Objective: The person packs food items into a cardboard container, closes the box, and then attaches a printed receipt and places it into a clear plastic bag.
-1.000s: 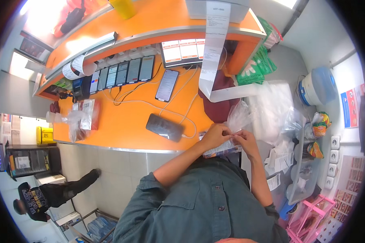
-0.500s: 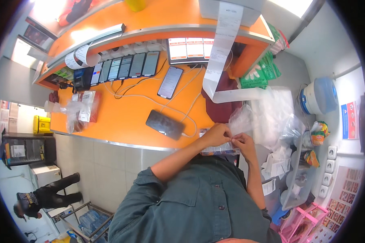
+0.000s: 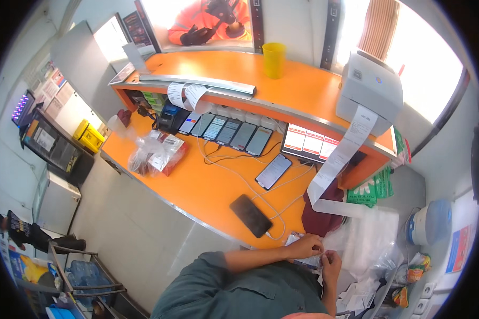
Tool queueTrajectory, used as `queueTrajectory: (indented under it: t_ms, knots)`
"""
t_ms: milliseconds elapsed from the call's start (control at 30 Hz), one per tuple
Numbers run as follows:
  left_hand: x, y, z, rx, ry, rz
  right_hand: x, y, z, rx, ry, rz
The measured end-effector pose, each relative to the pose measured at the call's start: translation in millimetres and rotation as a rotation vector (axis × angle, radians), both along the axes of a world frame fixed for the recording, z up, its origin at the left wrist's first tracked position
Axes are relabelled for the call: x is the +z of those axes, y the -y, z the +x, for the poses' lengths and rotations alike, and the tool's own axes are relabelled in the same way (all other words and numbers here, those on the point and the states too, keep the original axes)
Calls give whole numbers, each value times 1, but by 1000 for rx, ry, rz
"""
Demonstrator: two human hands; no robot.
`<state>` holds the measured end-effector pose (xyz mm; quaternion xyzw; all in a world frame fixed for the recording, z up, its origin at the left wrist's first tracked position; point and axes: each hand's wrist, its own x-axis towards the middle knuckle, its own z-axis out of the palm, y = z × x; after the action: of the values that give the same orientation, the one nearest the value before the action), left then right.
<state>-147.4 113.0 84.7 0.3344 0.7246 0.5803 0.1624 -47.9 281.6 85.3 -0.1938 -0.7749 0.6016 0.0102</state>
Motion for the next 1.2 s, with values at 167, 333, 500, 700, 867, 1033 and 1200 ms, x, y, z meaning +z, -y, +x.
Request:
queueTrajectory:
  t_ms: [167,333,500,700,867,1033,1200]
  knots:
    - [-7,-2,5,42,-131,11,24,-12,18,-1,11,-33]
    - [-7,0,1,-44,-149,1,48,-12,-8,239,287,-69]
    - [-8,-1,0,-86,-140,-66,48,-2,-14,338,209,221]
    - [-22,-5,3,22,-280,39,31,-3,-14,302,152,278]
    - [-13,-7,-1,-30,-191,24,33,0,-10,239,211,289]
    - [-29,-17,0,26,-243,112,13,-5,-2,221,90,305]
    - [-26,-13,-5,-38,-128,43,34,1,-9,283,167,284]
